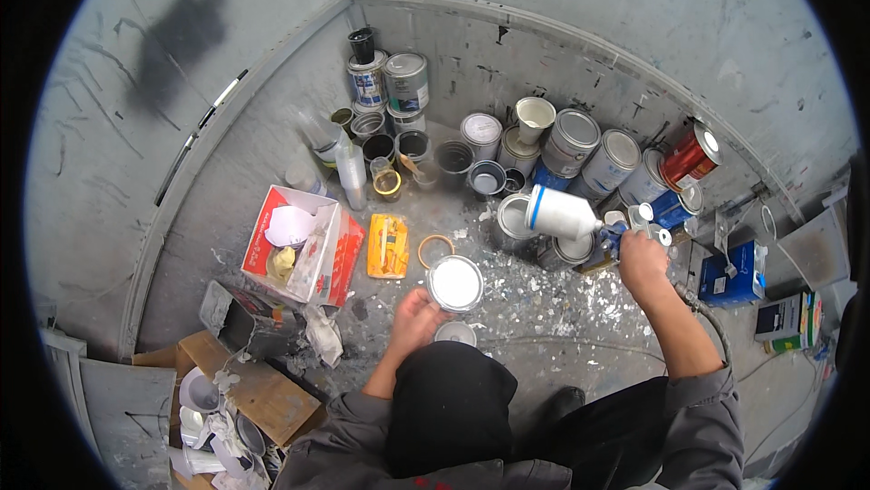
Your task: The person applies masking tape to the edge of a car hood, then uses a spray gun to apply white paint to the hood surface. The person moves around the vehicle to cover different areas and refills the spray gun from a paint can.
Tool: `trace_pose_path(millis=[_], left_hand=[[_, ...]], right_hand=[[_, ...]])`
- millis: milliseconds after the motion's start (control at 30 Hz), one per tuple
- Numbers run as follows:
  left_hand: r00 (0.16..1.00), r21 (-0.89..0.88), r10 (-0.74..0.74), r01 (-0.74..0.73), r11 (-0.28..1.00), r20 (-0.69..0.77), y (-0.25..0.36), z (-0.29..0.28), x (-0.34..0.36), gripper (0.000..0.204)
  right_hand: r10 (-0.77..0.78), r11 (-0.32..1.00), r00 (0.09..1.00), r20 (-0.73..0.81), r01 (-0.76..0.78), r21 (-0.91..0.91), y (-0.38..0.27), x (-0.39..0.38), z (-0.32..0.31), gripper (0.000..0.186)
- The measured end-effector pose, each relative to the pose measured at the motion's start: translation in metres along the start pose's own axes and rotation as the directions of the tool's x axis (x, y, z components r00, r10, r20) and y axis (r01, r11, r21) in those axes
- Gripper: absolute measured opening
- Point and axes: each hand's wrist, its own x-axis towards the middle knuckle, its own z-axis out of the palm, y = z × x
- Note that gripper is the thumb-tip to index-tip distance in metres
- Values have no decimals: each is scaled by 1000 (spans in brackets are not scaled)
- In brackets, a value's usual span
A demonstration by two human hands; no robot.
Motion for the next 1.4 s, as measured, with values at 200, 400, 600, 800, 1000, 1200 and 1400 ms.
trace_pose_path(millis=[200, 400, 600, 800, 1000, 1200, 1400], left_hand=[[997, 18, -43, 44, 999, -69, -3, -6, -4, 5], [991, 65, -50, 58, 996, -124, 3, 0, -6, 6], [989, 123, -6, 24, 992, -145, -5, -8, -5, 6], [976, 241, 11, 43, 970, -217, 2, -11, 2, 6], [971, 467, 132, -24, 884, -200, 28, 14, 37, 2], [958, 887, 259, -220, 406, 120, 31, 46, 116, 12], [803, 808, 132, -549, -215, 581, -3, 111, 187, 25]], right_hand=[[-10, 1000, 1000, 27, 10, 0, -6, 1, -8, 21], [-32, 999, 999, 30, 32, 9, -3, -2, -1, 20], [-19, 999, 998, 54, 16, 47, -2, 0, -1, 19], [-35, 973, 993, 110, 9, 229, 15, -3, -13, 24], [-62, 868, 979, 192, -42, 495, 41, -11, 1, 31], [-202, 307, 925, 321, -251, 918, 60, -32, -21, 20], [-5, -210, 994, 110, -109, 972, 86, -63, -56, 18]])
